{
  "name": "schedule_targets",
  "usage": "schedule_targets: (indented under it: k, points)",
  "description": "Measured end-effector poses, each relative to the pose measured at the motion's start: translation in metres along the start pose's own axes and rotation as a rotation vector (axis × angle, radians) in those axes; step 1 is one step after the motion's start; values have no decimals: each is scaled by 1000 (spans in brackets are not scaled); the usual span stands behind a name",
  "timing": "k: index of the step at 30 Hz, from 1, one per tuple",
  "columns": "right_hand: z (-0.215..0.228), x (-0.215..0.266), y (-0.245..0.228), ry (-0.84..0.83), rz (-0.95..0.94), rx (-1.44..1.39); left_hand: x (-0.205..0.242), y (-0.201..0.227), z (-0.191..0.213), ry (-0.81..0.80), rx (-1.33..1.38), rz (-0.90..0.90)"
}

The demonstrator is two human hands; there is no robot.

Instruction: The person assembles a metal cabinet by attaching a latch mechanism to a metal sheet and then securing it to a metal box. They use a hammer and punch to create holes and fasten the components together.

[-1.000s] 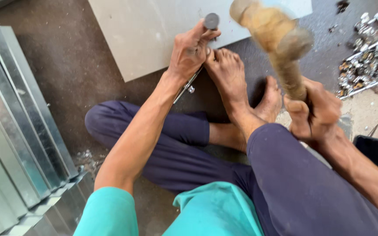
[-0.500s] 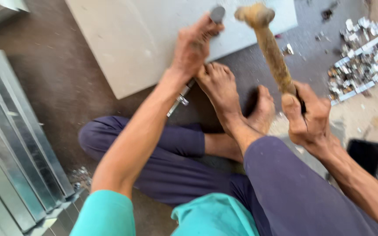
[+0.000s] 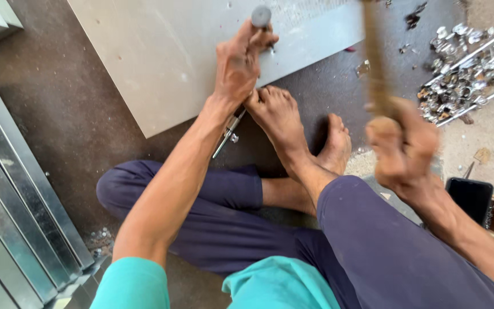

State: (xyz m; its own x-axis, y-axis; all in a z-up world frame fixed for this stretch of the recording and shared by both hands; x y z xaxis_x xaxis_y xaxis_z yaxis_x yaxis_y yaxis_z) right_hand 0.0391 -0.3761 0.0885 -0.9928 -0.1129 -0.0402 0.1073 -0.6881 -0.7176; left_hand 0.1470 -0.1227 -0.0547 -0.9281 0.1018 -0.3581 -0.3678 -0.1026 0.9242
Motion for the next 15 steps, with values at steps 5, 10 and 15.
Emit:
schedule_targets:
  k: [5,10,15]
  points:
    - [-10,1,-8,-106,32,113,1,-2,-5,-41,-147,-30]
    - [-12,18,11,-89,-54,3,9,-7,-4,-59,-34,33]
    - [-4,36,29,-97,-32,65,11,-2,-4,-142,-67,4]
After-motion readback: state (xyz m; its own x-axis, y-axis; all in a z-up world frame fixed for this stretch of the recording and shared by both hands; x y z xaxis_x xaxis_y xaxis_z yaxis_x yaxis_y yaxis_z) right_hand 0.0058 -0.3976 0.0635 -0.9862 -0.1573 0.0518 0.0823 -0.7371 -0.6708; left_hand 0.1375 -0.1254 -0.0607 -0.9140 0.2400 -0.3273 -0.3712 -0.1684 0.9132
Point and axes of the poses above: each hand's wrist, its own x-axis away from the middle knuckle, its own z-axis out of the back of the hand, y = z × x, the point moved 5 cm from there along -x, towards the middle knuckle, and after that the axes turned 7 degrees about x, right-handed, at the moved point
